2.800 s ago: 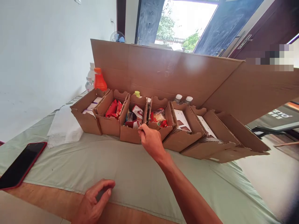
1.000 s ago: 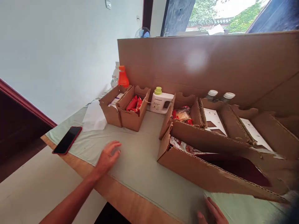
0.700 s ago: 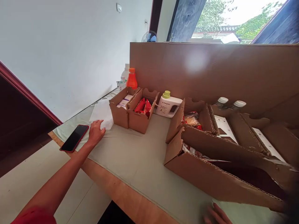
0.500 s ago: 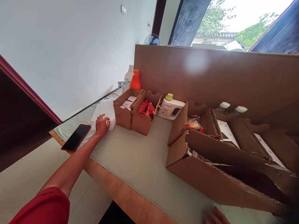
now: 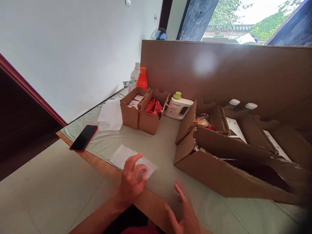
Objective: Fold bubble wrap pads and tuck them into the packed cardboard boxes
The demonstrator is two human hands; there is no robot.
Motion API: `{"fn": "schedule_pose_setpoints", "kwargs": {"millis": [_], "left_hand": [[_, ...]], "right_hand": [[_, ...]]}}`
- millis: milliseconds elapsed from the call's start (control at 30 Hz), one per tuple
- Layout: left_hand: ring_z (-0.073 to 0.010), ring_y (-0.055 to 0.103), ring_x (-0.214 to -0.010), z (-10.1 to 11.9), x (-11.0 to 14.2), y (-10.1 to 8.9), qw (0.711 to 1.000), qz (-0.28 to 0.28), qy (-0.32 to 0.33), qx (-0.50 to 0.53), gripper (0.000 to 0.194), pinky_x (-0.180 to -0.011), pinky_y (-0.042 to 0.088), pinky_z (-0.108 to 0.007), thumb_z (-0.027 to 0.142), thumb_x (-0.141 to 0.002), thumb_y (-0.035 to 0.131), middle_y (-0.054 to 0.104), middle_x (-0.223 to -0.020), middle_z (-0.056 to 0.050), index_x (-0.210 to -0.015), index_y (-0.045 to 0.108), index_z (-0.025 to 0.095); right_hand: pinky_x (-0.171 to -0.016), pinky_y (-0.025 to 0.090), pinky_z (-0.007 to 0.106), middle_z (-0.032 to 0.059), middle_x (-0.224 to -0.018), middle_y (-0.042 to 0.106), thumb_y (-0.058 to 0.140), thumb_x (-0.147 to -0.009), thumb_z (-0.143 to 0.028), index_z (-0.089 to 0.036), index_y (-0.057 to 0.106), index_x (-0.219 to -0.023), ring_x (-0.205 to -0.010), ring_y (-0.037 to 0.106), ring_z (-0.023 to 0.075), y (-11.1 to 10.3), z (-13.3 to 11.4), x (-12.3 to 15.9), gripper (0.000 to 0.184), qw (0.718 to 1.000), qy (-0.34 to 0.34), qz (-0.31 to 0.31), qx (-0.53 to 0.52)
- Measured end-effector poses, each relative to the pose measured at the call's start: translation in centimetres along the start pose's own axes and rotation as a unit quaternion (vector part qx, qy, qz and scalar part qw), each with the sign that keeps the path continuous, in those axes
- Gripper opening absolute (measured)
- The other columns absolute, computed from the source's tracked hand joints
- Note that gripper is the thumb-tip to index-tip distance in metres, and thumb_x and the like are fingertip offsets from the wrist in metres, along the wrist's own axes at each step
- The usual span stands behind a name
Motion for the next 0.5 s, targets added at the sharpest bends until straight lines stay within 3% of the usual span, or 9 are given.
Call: {"fn": "schedule_pose_setpoints", "kwargs": {"millis": [100,267,400,500], "left_hand": [[-0.0255,0.060,-0.117,3.2,1.6,1.7,0.995,-0.048,0.030,0.079,0.021,-0.103,0.050,-0.044,0.005,-0.084,0.056,0.063,-0.126,-0.011,-0.096,0.061,0.021],[-0.0257,0.062,-0.115,5.2,3.8,1.9,0.977,-0.151,0.062,0.140,0.027,-0.104,0.050,-0.046,0.003,-0.080,0.056,0.066,-0.121,-0.012,-0.100,0.064,0.019],[-0.0270,0.060,-0.120,3.6,5.3,0.4,0.980,-0.166,0.036,0.103,0.029,-0.104,0.052,-0.047,0.007,-0.084,0.058,0.066,-0.123,-0.014,-0.110,0.063,0.018],[-0.0265,0.060,-0.122,0.2,5.3,-1.1,0.989,-0.145,-0.007,0.032,0.027,-0.103,0.053,-0.045,0.014,-0.087,0.057,0.067,-0.126,-0.012,-0.112,0.065,0.021]], "right_hand": [[-0.102,0.054,0.046,0.0150,-0.152,0.048,0.052,-0.101,-0.029,-0.021,0.035,-0.155,-0.137,0.051,0.0291,0.3,-2.2,-1.3,0.058,1.000,0.002,0.019,-0.014],[-0.094,0.057,0.044,0.0109,-0.148,0.052,0.043,-0.098,-0.013,-0.027,0.067,-0.122,-0.129,0.058,0.0261,-0.5,-0.8,-1.2,0.037,0.998,-0.049,0.028,-0.018],[-0.093,0.058,0.044,0.0107,-0.140,0.058,0.042,-0.094,-0.006,-0.026,0.071,-0.116,-0.123,0.061,0.0248,-0.9,0.9,-0.4,0.041,0.999,-0.041,0.013,-0.014],[-0.094,0.057,0.045,0.0095,-0.142,0.057,0.040,-0.092,-0.004,-0.027,0.071,-0.117,-0.125,0.060,0.0251,-0.8,1.6,0.1,0.046,0.998,-0.061,0.009,0.007]]}}
Point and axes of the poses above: each hand's wrist, its own x-axis away from the middle knuckle, its own y-axis out of the palm, z = x × y, the point moved 2 cm from there along -x, towards the middle knuckle
